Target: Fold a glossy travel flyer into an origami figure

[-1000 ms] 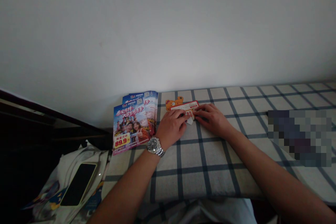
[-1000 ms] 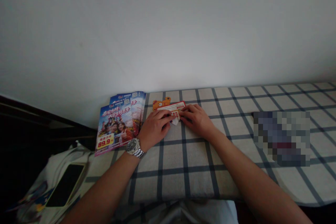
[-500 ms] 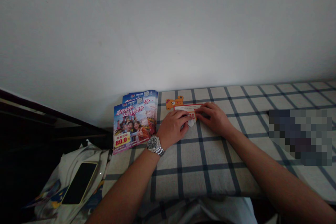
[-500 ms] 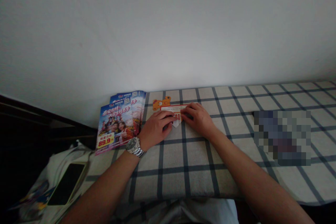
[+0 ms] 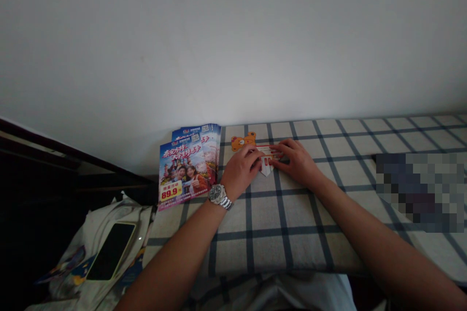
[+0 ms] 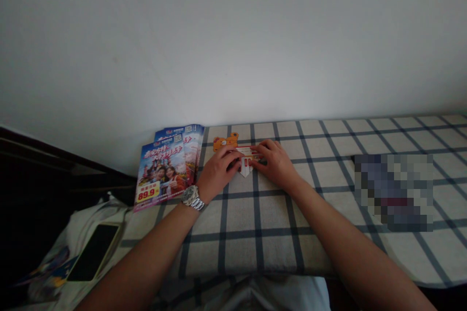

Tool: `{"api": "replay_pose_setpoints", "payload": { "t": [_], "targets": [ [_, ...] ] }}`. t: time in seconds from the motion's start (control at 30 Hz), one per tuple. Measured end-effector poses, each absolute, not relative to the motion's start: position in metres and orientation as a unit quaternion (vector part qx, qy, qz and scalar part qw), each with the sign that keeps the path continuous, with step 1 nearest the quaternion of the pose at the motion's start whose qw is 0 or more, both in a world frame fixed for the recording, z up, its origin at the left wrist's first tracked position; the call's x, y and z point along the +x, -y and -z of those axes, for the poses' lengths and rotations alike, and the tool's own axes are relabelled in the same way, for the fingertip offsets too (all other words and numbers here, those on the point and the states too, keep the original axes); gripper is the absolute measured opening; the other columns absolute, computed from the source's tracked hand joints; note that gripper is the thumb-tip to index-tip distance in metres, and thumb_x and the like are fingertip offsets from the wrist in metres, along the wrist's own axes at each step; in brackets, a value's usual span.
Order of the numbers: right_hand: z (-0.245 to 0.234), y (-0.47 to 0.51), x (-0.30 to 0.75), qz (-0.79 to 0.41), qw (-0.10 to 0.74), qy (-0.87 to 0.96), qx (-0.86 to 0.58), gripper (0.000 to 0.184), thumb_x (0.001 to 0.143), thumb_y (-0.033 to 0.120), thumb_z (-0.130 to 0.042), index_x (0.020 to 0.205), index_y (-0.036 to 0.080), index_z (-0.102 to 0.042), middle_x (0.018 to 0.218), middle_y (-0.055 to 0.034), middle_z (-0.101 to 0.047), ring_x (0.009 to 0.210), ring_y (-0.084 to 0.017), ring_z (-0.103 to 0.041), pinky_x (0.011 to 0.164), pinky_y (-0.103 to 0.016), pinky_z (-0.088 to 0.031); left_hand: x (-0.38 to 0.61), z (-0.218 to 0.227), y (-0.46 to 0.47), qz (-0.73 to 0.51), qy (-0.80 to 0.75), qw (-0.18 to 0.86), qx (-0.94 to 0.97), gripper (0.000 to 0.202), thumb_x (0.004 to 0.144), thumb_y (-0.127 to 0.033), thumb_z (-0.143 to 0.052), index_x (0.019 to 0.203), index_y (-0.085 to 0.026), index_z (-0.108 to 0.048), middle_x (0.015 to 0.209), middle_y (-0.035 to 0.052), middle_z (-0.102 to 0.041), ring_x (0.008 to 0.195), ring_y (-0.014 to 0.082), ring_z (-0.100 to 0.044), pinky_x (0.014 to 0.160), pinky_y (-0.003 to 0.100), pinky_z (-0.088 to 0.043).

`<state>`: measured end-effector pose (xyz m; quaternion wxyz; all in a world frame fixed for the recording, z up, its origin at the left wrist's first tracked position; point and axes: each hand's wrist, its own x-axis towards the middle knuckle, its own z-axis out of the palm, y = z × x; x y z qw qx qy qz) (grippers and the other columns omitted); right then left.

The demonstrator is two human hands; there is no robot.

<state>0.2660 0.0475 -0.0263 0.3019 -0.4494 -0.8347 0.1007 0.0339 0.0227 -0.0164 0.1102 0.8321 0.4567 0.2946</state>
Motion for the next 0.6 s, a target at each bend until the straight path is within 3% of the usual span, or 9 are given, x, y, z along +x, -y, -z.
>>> {"api": "replay_pose_setpoints", "payload": {
  "t": [0.23,0.6],
  "targets": [
    [0.0274,-0.0477,0.2665,-0.082,0.292,0.836,-0.457,0.042,0.094,0.043,-0.071,0.132,0.026,-0.068,0.116,-0.0121,-0.063,0.105,-0.032,-0.06,0.093,-0.052,-0.056,0.0301,0.0176,-0.0238,-0.291,-0.503,0.036,0.813,0.047,0.093,-0.03,-0.072,0.137,-0.022,-0.057,0.137,0.0104,-0.056,0.128,0.0322,-0.056,0.112,0.056,-0.049],
    [0.0274,-0.0492,0.2699,-0.054,0.276,0.837,-0.469,0.057,0.09,0.049,-0.075,0.14,0.025,-0.064,0.122,-0.015,-0.06,0.109,-0.035,-0.057,0.098,-0.056,-0.054,0.0268,0.0162,-0.0245,-0.271,-0.528,0.032,0.804,0.052,0.091,-0.038,-0.075,0.137,-0.021,-0.059,0.134,0.0114,-0.057,0.127,0.0335,-0.055,0.113,0.055,-0.048]
  ]
}}
